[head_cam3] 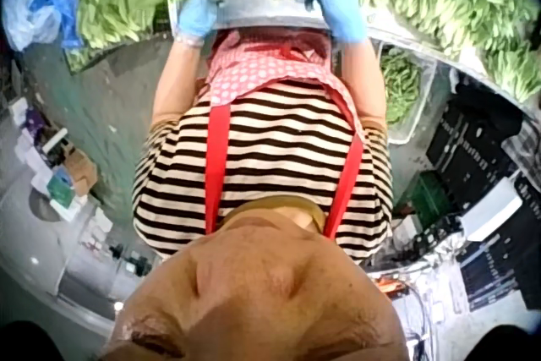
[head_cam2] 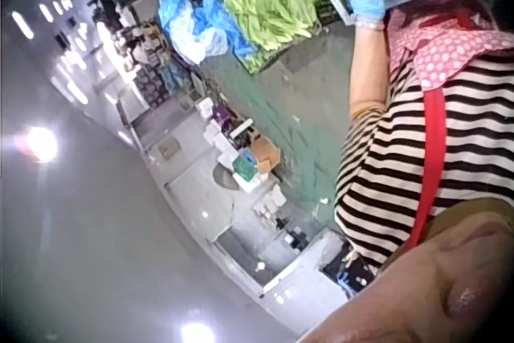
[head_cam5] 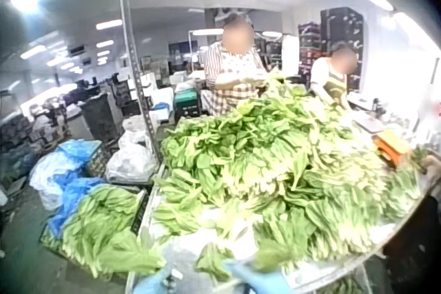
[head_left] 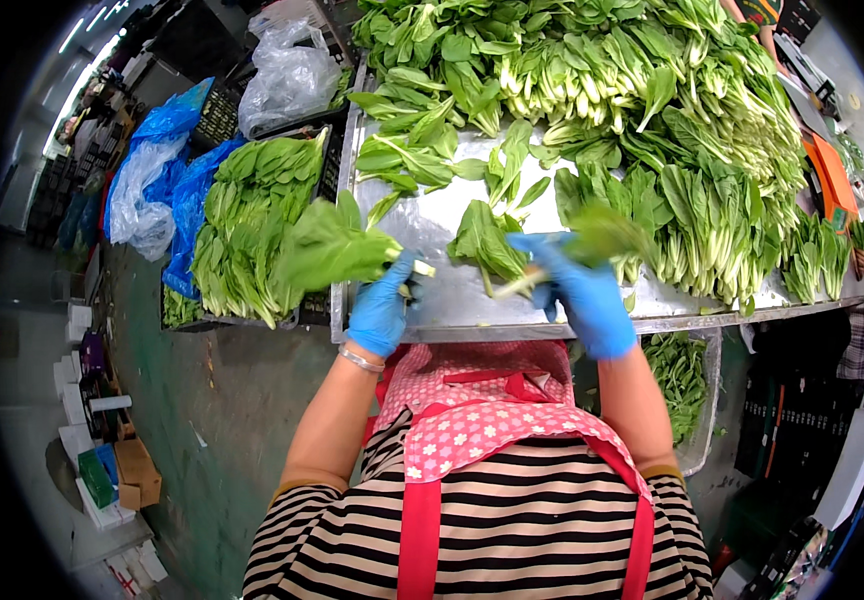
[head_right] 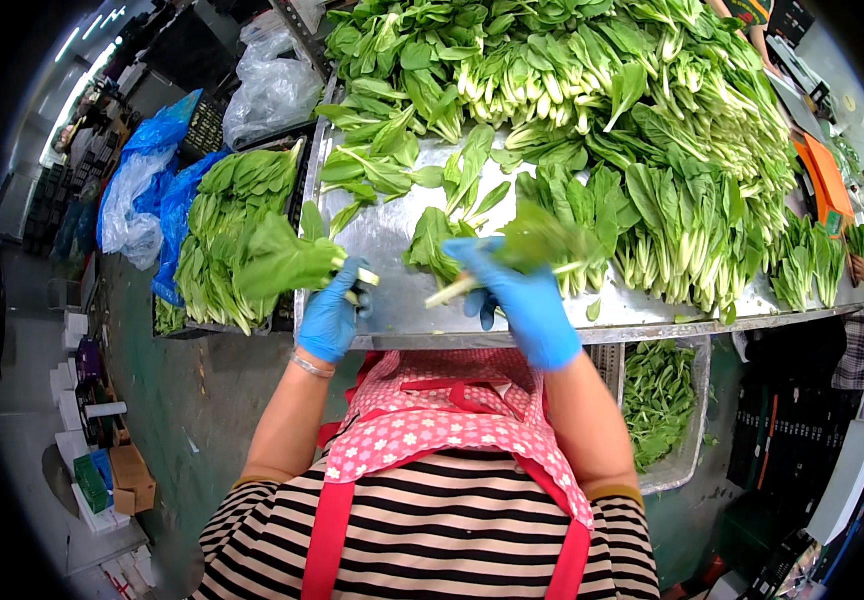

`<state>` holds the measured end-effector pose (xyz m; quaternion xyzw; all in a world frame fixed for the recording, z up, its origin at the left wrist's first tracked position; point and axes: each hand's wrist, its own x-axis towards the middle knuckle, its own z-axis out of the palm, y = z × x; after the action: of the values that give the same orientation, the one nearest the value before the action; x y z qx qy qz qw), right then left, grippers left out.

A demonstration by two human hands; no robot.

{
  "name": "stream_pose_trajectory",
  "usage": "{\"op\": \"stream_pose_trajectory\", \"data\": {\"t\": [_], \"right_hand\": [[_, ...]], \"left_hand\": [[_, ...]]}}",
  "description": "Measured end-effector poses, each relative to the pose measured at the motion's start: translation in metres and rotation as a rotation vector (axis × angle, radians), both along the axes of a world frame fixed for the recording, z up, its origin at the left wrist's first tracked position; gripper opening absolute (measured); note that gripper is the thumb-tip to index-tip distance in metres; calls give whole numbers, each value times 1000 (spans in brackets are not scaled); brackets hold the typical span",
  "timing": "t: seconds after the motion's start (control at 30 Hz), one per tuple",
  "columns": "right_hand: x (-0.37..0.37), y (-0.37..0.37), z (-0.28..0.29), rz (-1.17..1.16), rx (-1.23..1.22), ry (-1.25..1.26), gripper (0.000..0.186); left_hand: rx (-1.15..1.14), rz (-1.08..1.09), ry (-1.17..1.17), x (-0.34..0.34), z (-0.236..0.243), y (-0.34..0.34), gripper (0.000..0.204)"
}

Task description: The person sorts through green leafy vegetables on a metal table, gathering them into bunches and placing the bunches into a plastic crate.

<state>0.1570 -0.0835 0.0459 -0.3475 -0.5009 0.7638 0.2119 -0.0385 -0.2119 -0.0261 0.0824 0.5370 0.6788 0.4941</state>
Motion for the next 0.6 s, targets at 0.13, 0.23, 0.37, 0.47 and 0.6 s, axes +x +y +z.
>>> {"op": "stream_pose_trajectory", "data": {"t": [0.13, 0.23, 0.37, 0.47, 0.6], "right_hand": [[-4, 8, -39, 239, 1065, -954, 41], [-15, -10, -38, 260, 660, -160, 31], [-32, -32, -62, 120, 351, 9, 23], [-31, -41, -66, -55, 75, 111, 18], [-29, -46, -84, -116, 151, 83, 14]], "left_hand": [[-115, 19, 265, 22, 4, 3, 23], [-118, 12, 345, 40, 12, 8, 23], [-119, -76, 324, 47, 8, 11, 42], [101, -30, -16, 49, 1, 8, 52], [206, -83, -108, 53, -5, 9, 23]]}}
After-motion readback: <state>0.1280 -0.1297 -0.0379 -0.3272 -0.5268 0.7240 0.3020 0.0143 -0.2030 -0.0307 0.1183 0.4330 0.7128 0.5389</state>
